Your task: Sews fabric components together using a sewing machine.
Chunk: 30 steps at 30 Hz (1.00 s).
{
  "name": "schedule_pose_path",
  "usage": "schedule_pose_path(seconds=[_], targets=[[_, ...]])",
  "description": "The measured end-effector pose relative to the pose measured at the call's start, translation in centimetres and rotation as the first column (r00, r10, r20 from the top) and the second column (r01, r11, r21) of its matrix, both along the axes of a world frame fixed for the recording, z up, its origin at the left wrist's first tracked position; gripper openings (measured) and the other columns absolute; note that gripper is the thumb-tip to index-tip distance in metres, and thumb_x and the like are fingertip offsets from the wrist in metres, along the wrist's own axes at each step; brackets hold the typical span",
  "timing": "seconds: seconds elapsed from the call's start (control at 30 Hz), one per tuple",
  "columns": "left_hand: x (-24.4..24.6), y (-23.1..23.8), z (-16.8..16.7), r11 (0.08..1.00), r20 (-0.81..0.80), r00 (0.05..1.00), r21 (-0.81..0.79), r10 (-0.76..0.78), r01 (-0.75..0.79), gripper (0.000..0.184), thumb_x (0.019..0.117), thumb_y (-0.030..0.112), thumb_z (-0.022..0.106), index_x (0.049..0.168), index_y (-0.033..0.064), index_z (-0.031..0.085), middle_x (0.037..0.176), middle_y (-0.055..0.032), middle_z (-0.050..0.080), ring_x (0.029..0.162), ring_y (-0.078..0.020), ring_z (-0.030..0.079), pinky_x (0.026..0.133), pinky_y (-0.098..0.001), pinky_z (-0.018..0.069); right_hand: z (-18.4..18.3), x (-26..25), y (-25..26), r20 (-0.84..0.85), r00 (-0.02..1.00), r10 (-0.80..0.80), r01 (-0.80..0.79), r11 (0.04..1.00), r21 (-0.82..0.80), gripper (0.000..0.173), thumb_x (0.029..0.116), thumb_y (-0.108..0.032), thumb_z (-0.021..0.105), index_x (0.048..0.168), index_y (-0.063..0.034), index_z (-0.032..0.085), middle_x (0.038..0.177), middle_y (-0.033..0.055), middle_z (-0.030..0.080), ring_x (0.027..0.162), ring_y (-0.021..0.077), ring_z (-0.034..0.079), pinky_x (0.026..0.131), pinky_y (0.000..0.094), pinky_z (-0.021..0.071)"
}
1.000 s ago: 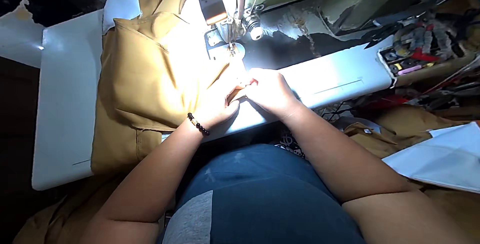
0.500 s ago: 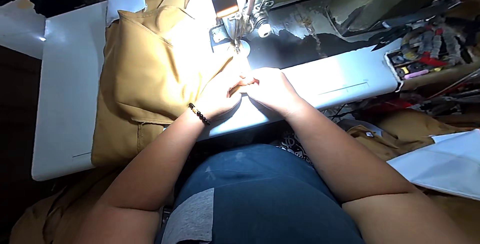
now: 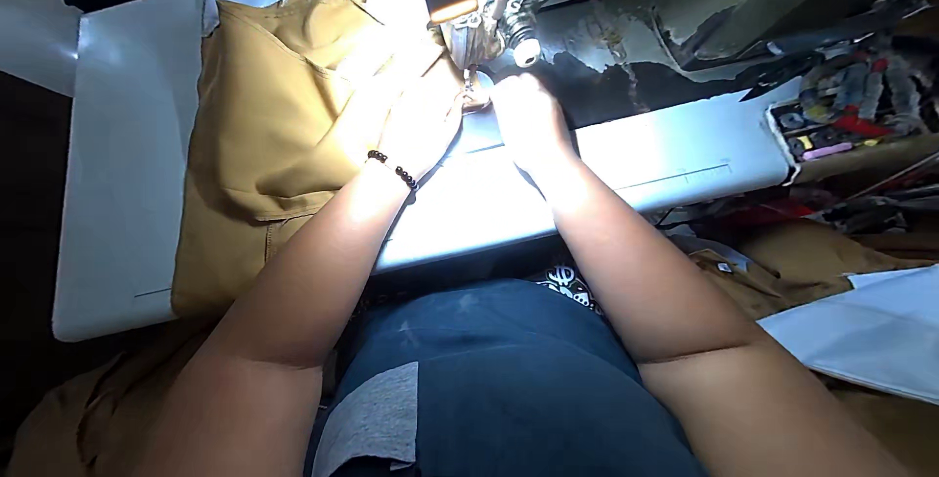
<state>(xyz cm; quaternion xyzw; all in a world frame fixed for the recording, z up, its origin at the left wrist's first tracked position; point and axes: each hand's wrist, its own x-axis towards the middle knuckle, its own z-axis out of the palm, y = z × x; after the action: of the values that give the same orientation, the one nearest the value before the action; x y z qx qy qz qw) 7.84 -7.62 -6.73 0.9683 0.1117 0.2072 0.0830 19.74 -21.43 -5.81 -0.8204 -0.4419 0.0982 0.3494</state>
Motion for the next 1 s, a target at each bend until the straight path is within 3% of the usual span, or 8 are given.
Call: schedule_pose_path(seconds=[0.1,0.17,0.23,0.33,0.57,0.83,0.9,1.0], targets=[[-1.9,-1.1,2.2,1.000,-0.143,0.990,-0.017,0.018,-0.021,0.038,0.1086,0.024,0.041,0.132,0.0062,0.065,0.127,-0.0168,0.068,0.123,-0.0337,0.064,0.106,-0.0495,0.0473,-0.4,0.7,-0.4,0.013,0.998,0.063,-0.064,0.997,0.049,0.025,0.0967,-0.015,0.056,0.099,0.0008,0.075,0.101,0.0172,0.070,0.103,0.0297,0.065,0.094,0.0474,0.0476],[-4.8,-1.8,4.7,0.997,-0.372,0.926,0.037,0.070,-0.060,0.046,0.1031,0.034,0.053,0.138,0.0054,0.059,0.136,-0.0215,0.061,0.130,-0.0401,0.056,0.106,-0.0583,0.0439,-0.1,0.7,0.0,0.023,0.996,0.090,-0.089,0.995,-0.043,0.030,0.0913,-0.021,0.066,0.116,-0.0071,0.074,0.107,0.0118,0.068,0.108,0.0286,0.061,0.095,0.0524,0.0435],[-8.4,-1.4,6.9,0.981,-0.508,0.842,0.149,0.183,-0.123,0.048,0.0900,0.039,0.071,0.121,0.0031,0.064,0.126,-0.0256,0.061,0.116,-0.0463,0.061,0.087,-0.0631,0.0505,-0.1,0.7,0.9,0.031,0.997,0.068,-0.067,0.997,-0.039,0.034,0.0907,-0.032,0.074,0.118,-0.0116,0.075,0.107,0.0087,0.069,0.107,0.0274,0.061,0.094,0.0542,0.0423],[-14.5,1.4,8.1,0.940,-0.663,0.666,0.220,0.341,-0.262,0.046,0.0843,0.031,0.085,0.116,0.0024,0.068,0.111,-0.0266,0.066,0.109,-0.0511,0.061,0.087,-0.0706,0.0452,-0.6,1.2,1.2,0.008,0.996,0.093,-0.093,0.995,0.032,0.031,0.0892,-0.037,0.076,0.101,-0.0084,0.077,0.105,0.0093,0.071,0.108,0.0282,0.062,0.096,0.0568,0.0397],[-22.7,5.1,6.7,0.931,-0.402,0.854,-0.008,0.331,-0.365,0.011,0.0944,0.009,0.071,0.104,0.0035,0.074,0.104,-0.0194,0.071,0.098,-0.0408,0.067,0.086,-0.0693,0.0444,-0.7,1.6,-1.2,-0.236,0.876,0.419,-0.334,0.883,0.329,0.020,0.0860,-0.010,0.073,0.103,-0.0007,0.070,0.106,0.0083,0.067,0.091,0.0055,0.060,0.079,0.0215,0.0483],[-23.2,7.8,10.8,0.976,-0.040,0.975,-0.017,0.216,-0.217,0.038,0.1103,0.026,0.044,0.125,-0.0058,0.059,0.116,-0.0281,0.064,0.105,-0.0354,0.066,0.095,-0.0504,0.0531,3.4,-1.4,-0.7,-0.818,0.567,0.102,0.042,0.987,0.152,0.026,0.1104,-0.024,0.048,0.134,-0.0135,0.041,0.093,0.0140,0.067,0.053,0.0219,0.068,0.044,0.0336,0.0589],[-24.1,7.9,11.3,0.981,-0.096,0.978,0.086,0.183,-0.175,0.035,0.1096,0.019,0.044,0.121,-0.0084,0.063,0.122,-0.0307,0.065,0.116,-0.0455,0.063,0.103,-0.0590,0.0480,3.5,-3.8,-3.4,-0.888,0.450,0.095,0.088,0.985,0.150,0.036,0.1095,-0.027,0.049,0.143,-0.0184,0.038,0.093,0.0110,0.066,0.048,0.0164,0.061,0.042,0.0292,0.0559],[-23.2,6.6,11.1,0.956,-0.504,0.814,0.106,0.289,-0.274,0.020,0.1040,0.012,0.058,0.107,-0.0031,0.070,0.105,-0.0268,0.067,0.102,-0.0490,0.065,0.086,-0.0694,0.0499,1.8,-7.4,-8.0,-0.904,0.377,0.200,-0.023,0.978,0.207,0.036,0.1057,-0.013,0.054,0.140,-0.0151,0.044,0.088,0.0051,0.069,0.054,0.0095,0.063,0.050,0.0231,0.0549]])
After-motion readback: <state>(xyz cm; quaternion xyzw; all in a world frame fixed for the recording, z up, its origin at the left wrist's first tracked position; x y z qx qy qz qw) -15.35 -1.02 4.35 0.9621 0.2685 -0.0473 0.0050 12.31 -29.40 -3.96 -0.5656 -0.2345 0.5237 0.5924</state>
